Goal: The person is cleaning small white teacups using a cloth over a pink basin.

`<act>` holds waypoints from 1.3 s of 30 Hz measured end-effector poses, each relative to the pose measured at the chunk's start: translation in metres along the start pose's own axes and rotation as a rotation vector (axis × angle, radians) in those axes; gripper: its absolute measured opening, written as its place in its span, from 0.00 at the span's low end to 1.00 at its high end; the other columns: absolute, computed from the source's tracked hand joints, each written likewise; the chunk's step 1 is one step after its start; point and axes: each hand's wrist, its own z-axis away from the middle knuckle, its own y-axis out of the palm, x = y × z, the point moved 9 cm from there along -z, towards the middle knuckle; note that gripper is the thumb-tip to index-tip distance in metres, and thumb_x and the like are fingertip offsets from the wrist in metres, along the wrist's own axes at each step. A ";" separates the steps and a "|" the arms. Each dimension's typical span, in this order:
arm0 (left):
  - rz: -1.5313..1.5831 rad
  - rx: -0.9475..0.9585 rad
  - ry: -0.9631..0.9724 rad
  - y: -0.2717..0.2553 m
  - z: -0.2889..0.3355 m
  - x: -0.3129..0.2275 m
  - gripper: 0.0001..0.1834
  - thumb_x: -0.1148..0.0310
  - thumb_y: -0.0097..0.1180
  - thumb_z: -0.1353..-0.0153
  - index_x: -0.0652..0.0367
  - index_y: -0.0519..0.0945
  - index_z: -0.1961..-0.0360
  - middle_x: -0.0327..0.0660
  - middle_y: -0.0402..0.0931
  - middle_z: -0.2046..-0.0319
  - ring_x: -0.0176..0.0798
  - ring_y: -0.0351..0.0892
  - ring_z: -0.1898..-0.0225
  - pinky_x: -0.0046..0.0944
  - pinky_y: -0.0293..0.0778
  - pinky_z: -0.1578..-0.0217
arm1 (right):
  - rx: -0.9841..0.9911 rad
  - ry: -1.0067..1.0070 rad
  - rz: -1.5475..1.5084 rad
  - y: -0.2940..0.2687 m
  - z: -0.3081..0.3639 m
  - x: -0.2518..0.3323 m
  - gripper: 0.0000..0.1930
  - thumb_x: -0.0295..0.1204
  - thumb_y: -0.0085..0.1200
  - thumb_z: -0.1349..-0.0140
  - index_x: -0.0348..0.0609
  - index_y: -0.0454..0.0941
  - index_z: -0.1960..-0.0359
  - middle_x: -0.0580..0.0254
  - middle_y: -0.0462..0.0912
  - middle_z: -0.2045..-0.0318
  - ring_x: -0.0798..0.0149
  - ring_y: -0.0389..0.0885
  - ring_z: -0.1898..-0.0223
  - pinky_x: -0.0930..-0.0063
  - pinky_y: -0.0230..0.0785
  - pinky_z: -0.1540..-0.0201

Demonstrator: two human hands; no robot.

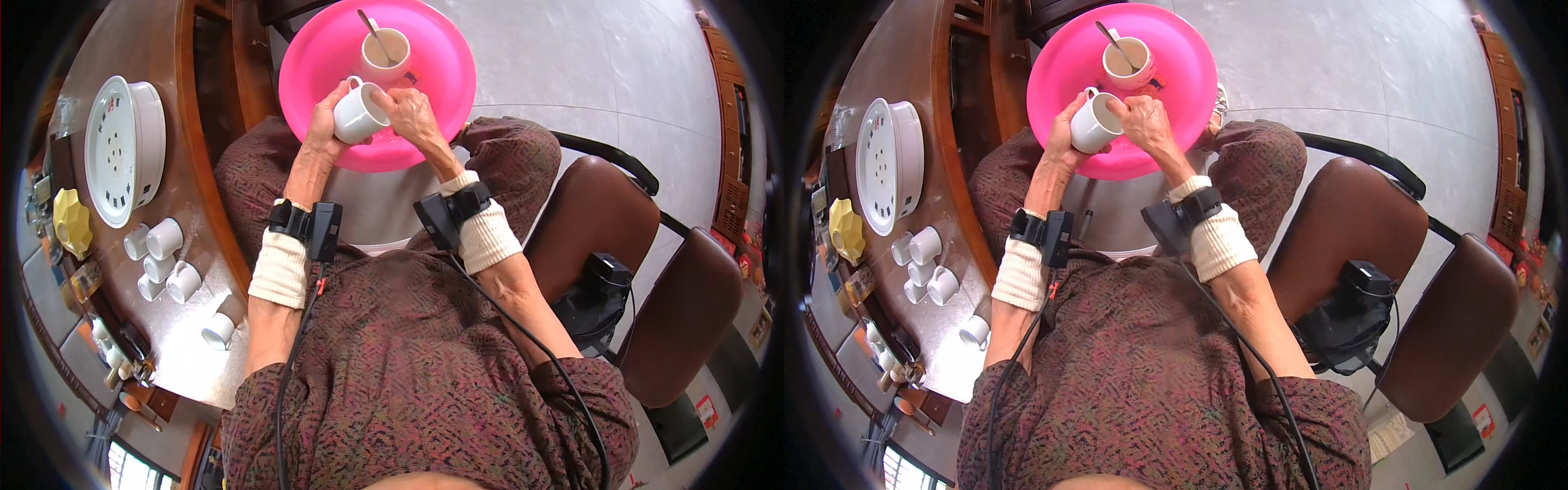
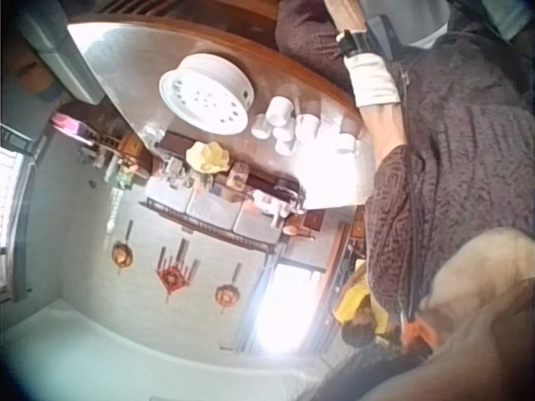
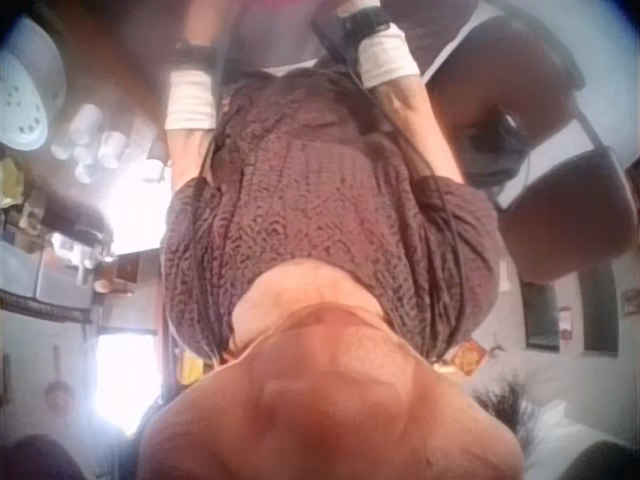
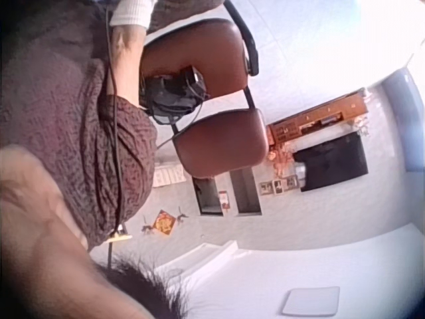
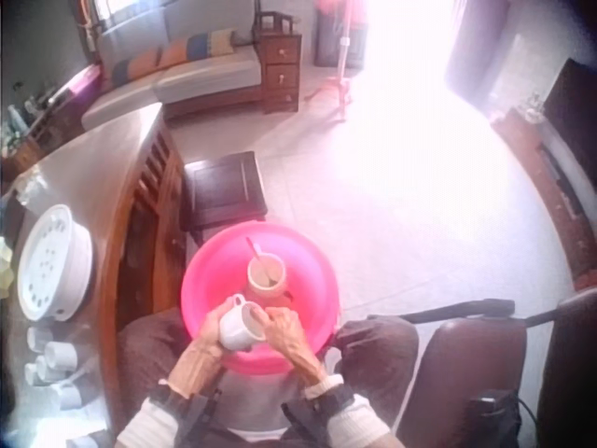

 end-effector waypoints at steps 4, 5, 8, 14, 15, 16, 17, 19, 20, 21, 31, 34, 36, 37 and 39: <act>-0.002 -0.001 0.010 0.000 0.005 -0.007 0.18 0.50 0.40 0.37 0.49 0.73 0.57 0.38 0.78 0.66 0.41 0.80 0.70 0.45 0.76 0.80 | 0.123 -0.109 -0.082 0.007 0.008 0.002 0.21 0.44 0.47 0.43 0.37 0.77 0.81 0.45 0.76 0.83 0.47 0.78 0.76 0.58 0.69 0.71; 0.001 0.008 0.003 0.002 0.006 -0.006 0.18 0.50 0.40 0.36 0.49 0.73 0.57 0.38 0.78 0.66 0.42 0.80 0.70 0.45 0.76 0.81 | 0.089 -0.185 -0.021 0.005 0.008 0.006 0.21 0.44 0.46 0.43 0.37 0.76 0.82 0.45 0.76 0.82 0.46 0.78 0.76 0.57 0.69 0.71; 0.020 0.054 -0.035 0.005 0.009 -0.004 0.17 0.50 0.40 0.36 0.48 0.73 0.56 0.39 0.78 0.66 0.43 0.80 0.70 0.46 0.75 0.82 | 0.016 -0.244 0.168 -0.003 0.001 0.017 0.22 0.45 0.47 0.43 0.38 0.76 0.83 0.45 0.76 0.82 0.45 0.78 0.75 0.56 0.70 0.71; -0.045 0.005 -0.087 0.015 0.007 -0.005 0.15 0.52 0.40 0.36 0.45 0.73 0.56 0.38 0.77 0.66 0.43 0.79 0.69 0.45 0.72 0.83 | 0.081 -0.152 0.075 0.004 -0.025 0.007 0.26 0.54 0.49 0.45 0.39 0.81 0.76 0.51 0.78 0.82 0.54 0.79 0.77 0.61 0.70 0.71; -0.091 -0.082 -0.037 0.009 0.004 -0.011 0.15 0.52 0.40 0.36 0.45 0.73 0.56 0.37 0.77 0.66 0.42 0.78 0.69 0.45 0.71 0.82 | 0.136 -0.116 -0.053 0.012 -0.027 0.003 0.26 0.53 0.48 0.45 0.38 0.80 0.75 0.52 0.78 0.82 0.57 0.79 0.77 0.62 0.69 0.71; -0.090 -0.084 -0.034 0.008 0.000 -0.010 0.15 0.52 0.40 0.36 0.45 0.73 0.56 0.37 0.77 0.66 0.42 0.78 0.69 0.45 0.71 0.82 | 0.190 -0.079 -0.180 0.020 -0.028 -0.002 0.26 0.52 0.48 0.44 0.38 0.80 0.74 0.52 0.78 0.81 0.60 0.78 0.77 0.63 0.69 0.71; -0.143 -0.158 -0.005 -0.002 -0.004 -0.009 0.15 0.52 0.41 0.36 0.47 0.73 0.56 0.36 0.76 0.67 0.40 0.77 0.69 0.44 0.72 0.81 | 0.129 0.136 -0.276 0.019 -0.024 -0.027 0.24 0.48 0.46 0.43 0.35 0.79 0.73 0.53 0.79 0.80 0.63 0.77 0.77 0.66 0.67 0.72; -0.167 -0.242 0.087 -0.026 -0.017 -0.008 0.16 0.54 0.45 0.36 0.51 0.74 0.55 0.34 0.75 0.68 0.35 0.76 0.69 0.43 0.73 0.78 | -0.022 0.166 -0.274 0.007 -0.030 -0.045 0.22 0.46 0.46 0.42 0.35 0.79 0.74 0.54 0.79 0.79 0.63 0.77 0.77 0.67 0.67 0.73; -0.163 -0.248 0.089 -0.036 -0.026 -0.003 0.16 0.54 0.45 0.36 0.51 0.74 0.55 0.34 0.75 0.68 0.35 0.76 0.69 0.43 0.73 0.78 | -0.175 0.198 -0.274 -0.003 -0.030 -0.058 0.21 0.44 0.46 0.42 0.34 0.78 0.74 0.56 0.80 0.78 0.64 0.77 0.78 0.68 0.66 0.74; -0.166 -0.270 0.070 -0.043 -0.032 0.005 0.15 0.55 0.45 0.37 0.51 0.74 0.55 0.34 0.75 0.68 0.34 0.76 0.69 0.42 0.74 0.77 | -0.171 0.208 -0.271 0.005 -0.033 -0.074 0.21 0.44 0.46 0.42 0.34 0.78 0.74 0.56 0.80 0.78 0.64 0.77 0.78 0.68 0.66 0.74; -0.182 -0.100 -0.034 -0.032 -0.043 0.010 0.17 0.53 0.47 0.39 0.52 0.76 0.57 0.37 0.76 0.66 0.36 0.77 0.68 0.39 0.75 0.74 | 0.311 -0.009 -0.437 0.034 0.010 0.003 0.18 0.37 0.51 0.42 0.32 0.77 0.60 0.59 0.80 0.68 0.68 0.76 0.66 0.76 0.68 0.61; -0.322 -0.190 -0.051 -0.002 -0.017 -0.011 0.17 0.55 0.49 0.39 0.54 0.75 0.57 0.38 0.76 0.66 0.35 0.77 0.68 0.35 0.75 0.70 | 0.422 0.019 -0.760 0.032 0.003 0.010 0.18 0.34 0.51 0.40 0.31 0.73 0.55 0.59 0.78 0.62 0.68 0.75 0.61 0.76 0.67 0.56; -0.334 -0.082 0.119 0.003 -0.030 -0.012 0.17 0.57 0.51 0.41 0.56 0.74 0.57 0.40 0.75 0.66 0.34 0.76 0.68 0.33 0.75 0.68 | 0.367 0.100 -1.176 0.028 -0.002 0.013 0.16 0.32 0.49 0.39 0.32 0.71 0.54 0.61 0.77 0.60 0.69 0.75 0.59 0.74 0.67 0.53; -0.342 -0.171 0.286 0.000 -0.023 -0.023 0.16 0.57 0.51 0.41 0.57 0.74 0.57 0.38 0.75 0.68 0.34 0.76 0.68 0.33 0.75 0.67 | 0.344 0.049 -1.125 0.026 -0.001 0.019 0.17 0.33 0.50 0.40 0.31 0.71 0.55 0.59 0.77 0.60 0.68 0.75 0.58 0.73 0.68 0.53; -0.229 -0.244 0.358 -0.003 -0.003 -0.031 0.16 0.59 0.52 0.43 0.59 0.74 0.59 0.39 0.76 0.68 0.35 0.77 0.67 0.34 0.75 0.62 | 0.323 -0.030 -0.860 0.028 0.005 0.030 0.18 0.33 0.51 0.41 0.30 0.70 0.55 0.55 0.77 0.60 0.65 0.76 0.58 0.71 0.68 0.53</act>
